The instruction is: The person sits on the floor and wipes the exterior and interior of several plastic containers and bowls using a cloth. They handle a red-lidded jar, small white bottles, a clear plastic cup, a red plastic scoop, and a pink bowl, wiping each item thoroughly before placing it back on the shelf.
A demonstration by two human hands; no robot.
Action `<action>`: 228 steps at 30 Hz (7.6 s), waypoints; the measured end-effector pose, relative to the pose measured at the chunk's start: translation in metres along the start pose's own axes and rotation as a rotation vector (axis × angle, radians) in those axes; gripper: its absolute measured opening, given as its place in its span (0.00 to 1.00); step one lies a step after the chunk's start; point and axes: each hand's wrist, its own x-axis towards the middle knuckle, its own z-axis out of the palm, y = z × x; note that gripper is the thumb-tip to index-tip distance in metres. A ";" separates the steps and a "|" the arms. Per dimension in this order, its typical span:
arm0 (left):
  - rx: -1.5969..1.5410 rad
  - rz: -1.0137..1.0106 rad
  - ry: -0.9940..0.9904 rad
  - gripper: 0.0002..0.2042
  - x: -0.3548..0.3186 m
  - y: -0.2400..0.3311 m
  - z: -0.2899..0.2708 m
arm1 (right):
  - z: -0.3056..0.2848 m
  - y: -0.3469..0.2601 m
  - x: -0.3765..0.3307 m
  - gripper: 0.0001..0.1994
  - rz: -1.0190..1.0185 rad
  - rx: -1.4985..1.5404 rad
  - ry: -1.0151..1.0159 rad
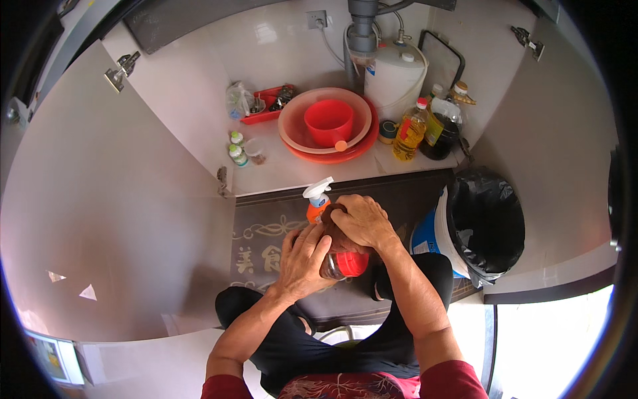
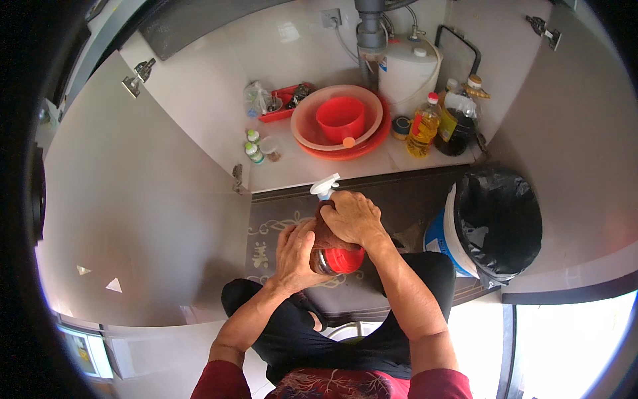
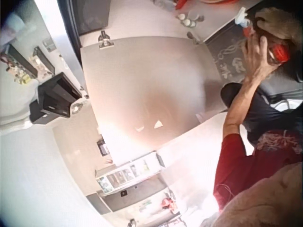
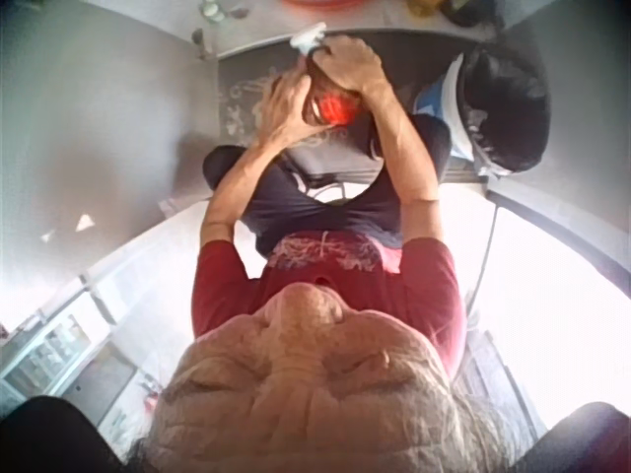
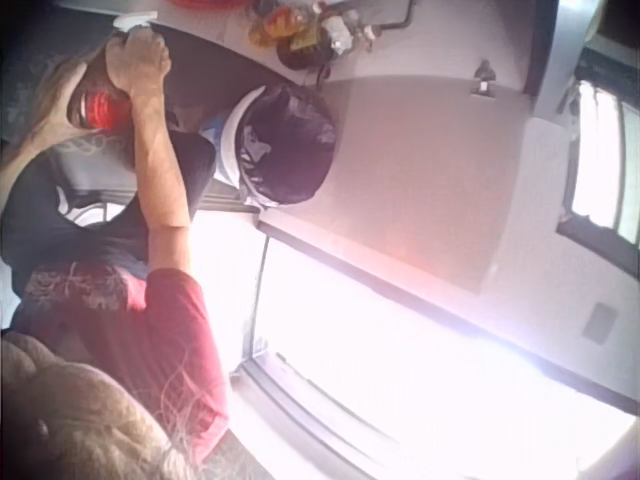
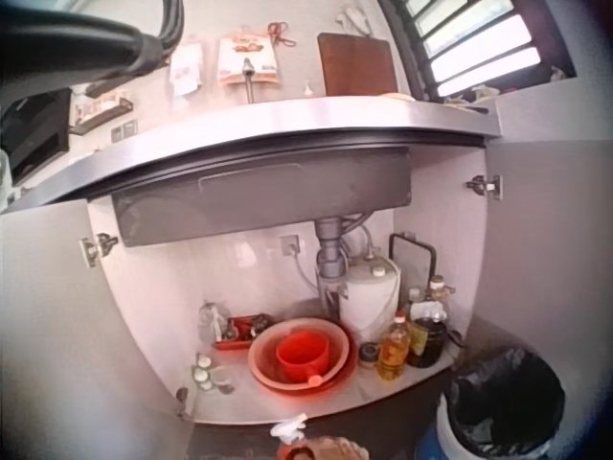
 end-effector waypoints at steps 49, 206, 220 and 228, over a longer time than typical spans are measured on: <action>-1.175 -0.815 0.666 0.36 -0.008 -0.048 -0.035 | 0.097 0.000 -0.029 0.25 -0.448 0.364 0.340; -0.766 -1.068 0.146 0.16 -0.049 -0.263 0.155 | 0.036 0.020 -0.028 0.19 -0.547 -0.286 -0.152; -0.558 -0.985 0.458 0.21 0.013 -0.392 0.132 | 0.033 0.027 -0.004 0.20 -0.390 -0.203 -0.216; -0.396 -0.923 0.442 0.23 0.018 -0.426 0.132 | 0.036 0.030 0.006 0.20 -0.357 -0.247 -0.301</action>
